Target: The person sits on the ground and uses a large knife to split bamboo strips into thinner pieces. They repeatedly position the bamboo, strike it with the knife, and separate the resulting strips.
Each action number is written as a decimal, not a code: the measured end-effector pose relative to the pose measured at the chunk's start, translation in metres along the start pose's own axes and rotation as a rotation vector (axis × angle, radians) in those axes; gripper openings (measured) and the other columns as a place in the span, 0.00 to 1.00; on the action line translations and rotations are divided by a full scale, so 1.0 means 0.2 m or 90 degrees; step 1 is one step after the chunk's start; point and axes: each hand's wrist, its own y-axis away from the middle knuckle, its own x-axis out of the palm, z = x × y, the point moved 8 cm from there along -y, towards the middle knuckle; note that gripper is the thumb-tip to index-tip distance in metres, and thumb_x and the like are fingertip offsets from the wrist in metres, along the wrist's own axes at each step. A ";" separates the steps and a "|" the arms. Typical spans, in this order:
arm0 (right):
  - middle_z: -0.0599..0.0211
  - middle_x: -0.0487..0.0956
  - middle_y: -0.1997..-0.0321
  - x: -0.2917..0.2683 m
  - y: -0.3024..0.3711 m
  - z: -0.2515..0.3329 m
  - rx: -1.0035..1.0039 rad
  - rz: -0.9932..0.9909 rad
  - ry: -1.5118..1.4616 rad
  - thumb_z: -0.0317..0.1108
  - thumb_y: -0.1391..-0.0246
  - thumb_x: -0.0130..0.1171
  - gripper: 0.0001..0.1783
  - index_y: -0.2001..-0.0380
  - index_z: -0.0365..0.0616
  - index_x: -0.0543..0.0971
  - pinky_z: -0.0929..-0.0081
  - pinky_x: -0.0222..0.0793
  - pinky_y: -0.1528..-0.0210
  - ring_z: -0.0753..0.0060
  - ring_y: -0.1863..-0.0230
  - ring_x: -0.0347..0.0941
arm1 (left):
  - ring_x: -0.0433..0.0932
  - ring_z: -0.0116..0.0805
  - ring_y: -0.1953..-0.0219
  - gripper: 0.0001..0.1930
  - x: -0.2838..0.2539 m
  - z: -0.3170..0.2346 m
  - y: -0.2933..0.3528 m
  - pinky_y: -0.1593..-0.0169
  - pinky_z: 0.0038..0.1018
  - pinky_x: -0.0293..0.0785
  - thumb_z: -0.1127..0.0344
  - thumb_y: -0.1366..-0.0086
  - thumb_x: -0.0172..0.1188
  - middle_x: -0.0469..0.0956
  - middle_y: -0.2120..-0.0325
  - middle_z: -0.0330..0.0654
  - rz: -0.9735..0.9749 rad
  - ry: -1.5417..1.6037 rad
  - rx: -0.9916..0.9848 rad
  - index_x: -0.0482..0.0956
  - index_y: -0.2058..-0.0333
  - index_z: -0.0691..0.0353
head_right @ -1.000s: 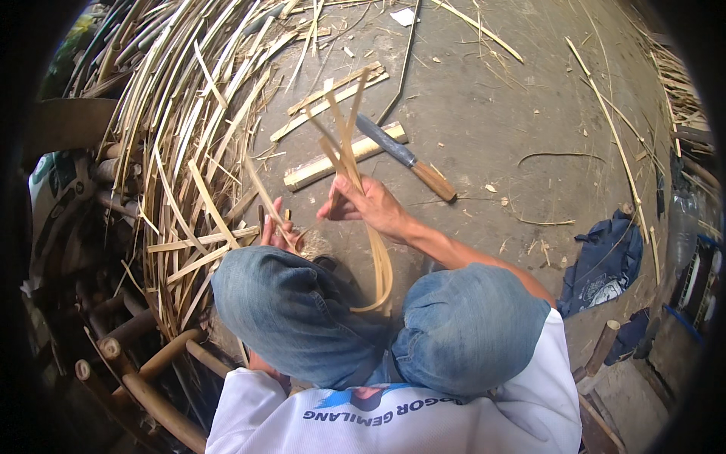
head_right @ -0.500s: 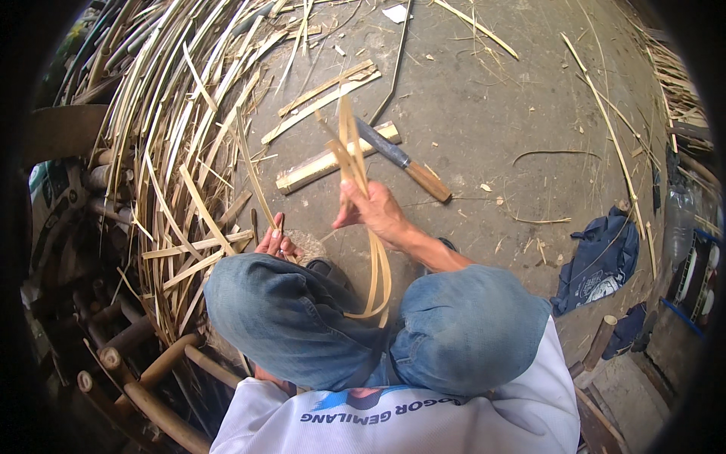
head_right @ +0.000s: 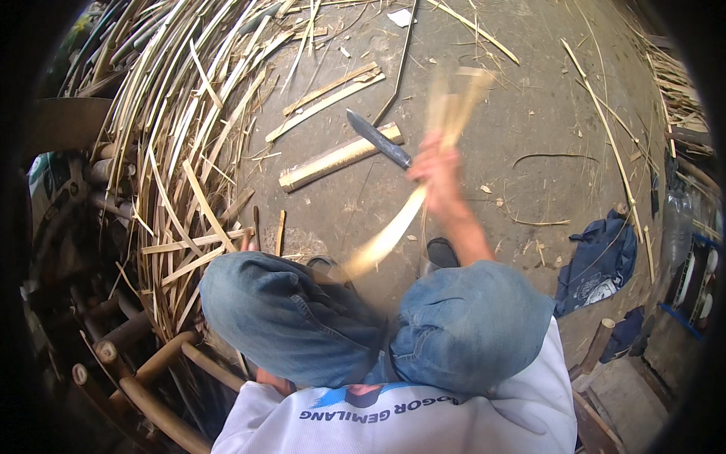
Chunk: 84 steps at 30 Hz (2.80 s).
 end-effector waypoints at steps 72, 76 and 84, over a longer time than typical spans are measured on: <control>0.57 0.85 0.64 0.87 -0.39 0.58 -0.111 0.165 0.235 0.45 0.36 0.60 0.16 0.63 0.42 0.77 0.89 0.50 0.88 0.93 0.88 0.51 | 0.73 0.38 0.48 0.28 0.53 -0.59 -0.01 0.46 0.34 0.71 0.46 0.28 0.54 0.73 0.48 0.50 0.212 -0.419 0.219 0.74 0.42 0.64; 0.61 0.84 0.68 0.82 -0.37 0.57 -0.152 0.097 0.369 0.53 0.39 0.61 0.24 0.58 0.40 0.78 0.82 0.55 0.84 0.89 0.85 0.57 | 0.69 0.21 0.72 0.24 0.62 -0.43 -0.03 0.68 0.20 0.67 0.50 0.25 0.51 0.74 0.70 0.35 0.348 -0.231 0.036 0.75 0.44 0.66; 0.48 0.82 0.62 0.55 -0.50 0.39 -0.157 0.141 0.952 0.47 0.45 0.64 0.24 0.54 0.40 0.78 0.56 0.72 0.55 0.52 0.59 0.80 | 0.64 0.19 0.78 0.18 0.37 -0.22 -0.17 0.71 0.17 0.64 0.59 0.28 0.57 0.71 0.73 0.32 0.132 -0.028 0.036 0.76 0.46 0.65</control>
